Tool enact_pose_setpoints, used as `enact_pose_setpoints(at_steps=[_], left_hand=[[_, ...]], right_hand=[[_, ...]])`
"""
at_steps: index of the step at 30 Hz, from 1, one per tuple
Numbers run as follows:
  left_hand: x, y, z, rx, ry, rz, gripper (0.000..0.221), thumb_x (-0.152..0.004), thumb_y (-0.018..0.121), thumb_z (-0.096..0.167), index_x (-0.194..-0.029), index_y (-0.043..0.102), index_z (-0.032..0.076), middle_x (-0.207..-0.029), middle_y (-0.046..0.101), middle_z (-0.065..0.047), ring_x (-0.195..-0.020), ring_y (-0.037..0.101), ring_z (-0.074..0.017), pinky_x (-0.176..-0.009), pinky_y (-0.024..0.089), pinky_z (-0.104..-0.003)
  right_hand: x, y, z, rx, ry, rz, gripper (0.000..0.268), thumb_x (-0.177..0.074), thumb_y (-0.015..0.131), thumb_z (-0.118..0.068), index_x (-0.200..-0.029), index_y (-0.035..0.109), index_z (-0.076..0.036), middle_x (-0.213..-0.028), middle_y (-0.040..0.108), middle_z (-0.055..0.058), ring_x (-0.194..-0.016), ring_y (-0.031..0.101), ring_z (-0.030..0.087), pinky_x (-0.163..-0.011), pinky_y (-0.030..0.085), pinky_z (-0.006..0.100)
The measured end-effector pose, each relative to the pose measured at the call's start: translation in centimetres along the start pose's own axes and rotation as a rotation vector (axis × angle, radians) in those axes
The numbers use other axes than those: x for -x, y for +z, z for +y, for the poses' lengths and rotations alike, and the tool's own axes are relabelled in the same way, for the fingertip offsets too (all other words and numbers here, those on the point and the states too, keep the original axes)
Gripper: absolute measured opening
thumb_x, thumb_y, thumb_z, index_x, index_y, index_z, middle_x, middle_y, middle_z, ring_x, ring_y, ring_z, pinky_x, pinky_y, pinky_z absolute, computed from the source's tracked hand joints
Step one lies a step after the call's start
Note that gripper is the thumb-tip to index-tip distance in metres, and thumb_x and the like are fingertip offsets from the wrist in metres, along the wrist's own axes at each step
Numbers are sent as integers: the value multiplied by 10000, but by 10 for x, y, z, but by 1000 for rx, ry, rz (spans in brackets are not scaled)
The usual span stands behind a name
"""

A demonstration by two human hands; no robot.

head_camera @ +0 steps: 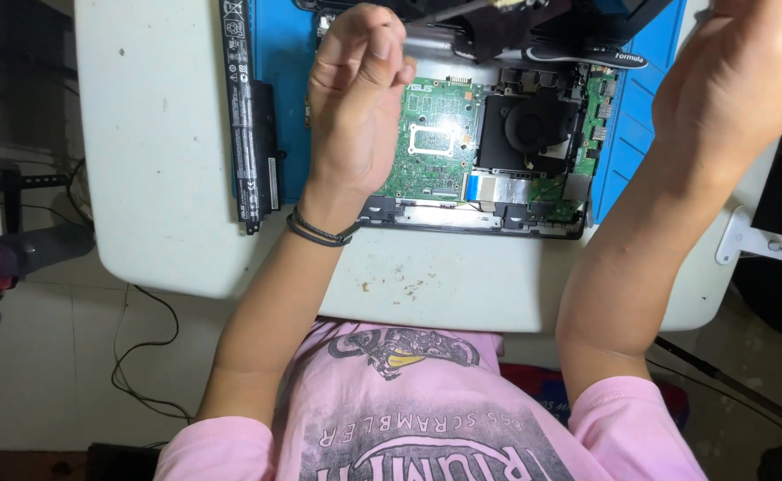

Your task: Repairing internal laptop components by disconnecting ribbon cables and using a screwdriver on the motherboard.

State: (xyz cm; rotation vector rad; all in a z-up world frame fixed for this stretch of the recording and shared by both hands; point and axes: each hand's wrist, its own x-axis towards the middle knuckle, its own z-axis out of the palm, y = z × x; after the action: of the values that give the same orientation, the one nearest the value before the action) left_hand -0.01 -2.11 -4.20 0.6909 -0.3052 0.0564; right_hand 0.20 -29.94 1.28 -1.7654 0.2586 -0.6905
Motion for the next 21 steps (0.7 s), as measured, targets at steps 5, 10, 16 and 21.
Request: enact_pose_setpoints(at_steps=[5,10,16,21], left_hand=[[3,-14,-14,299,-99,92,125,-1089,699,230,-1211,725,240,-1137,570,50,-899,437,-123,-819,352,-320],[6,-13,-20,399,-161,147,119,-1048,741,222,-1166,746,244,-1121,658,75,-875,466,-132,-796,363,-326],[9,-10,-21,443,-192,122,125,-1059,725,216,-1181,724,246,-1130,651,49,-888,450,-137,-811,362,-329],[9,-12,-23,426,-160,86,135,-1085,693,200,-1211,722,238,-1153,648,34,-893,448,-134,-817,364,-324]], right_hand=[[0,3,1,-113,60,73,365,-1011,700,-345,-835,691,-26,-509,340,19,-386,360,137,-410,222,301],[1,15,3,-248,-88,5,503,-1115,712,-105,-788,330,-102,-639,228,9,-473,214,92,-444,136,314],[6,36,-21,-234,-147,18,139,-1015,655,-7,-885,622,28,-720,660,249,-543,466,183,-433,195,285],[5,39,-22,-243,-286,-38,261,-1033,650,18,-786,564,35,-642,561,197,-611,612,297,-611,446,380]])
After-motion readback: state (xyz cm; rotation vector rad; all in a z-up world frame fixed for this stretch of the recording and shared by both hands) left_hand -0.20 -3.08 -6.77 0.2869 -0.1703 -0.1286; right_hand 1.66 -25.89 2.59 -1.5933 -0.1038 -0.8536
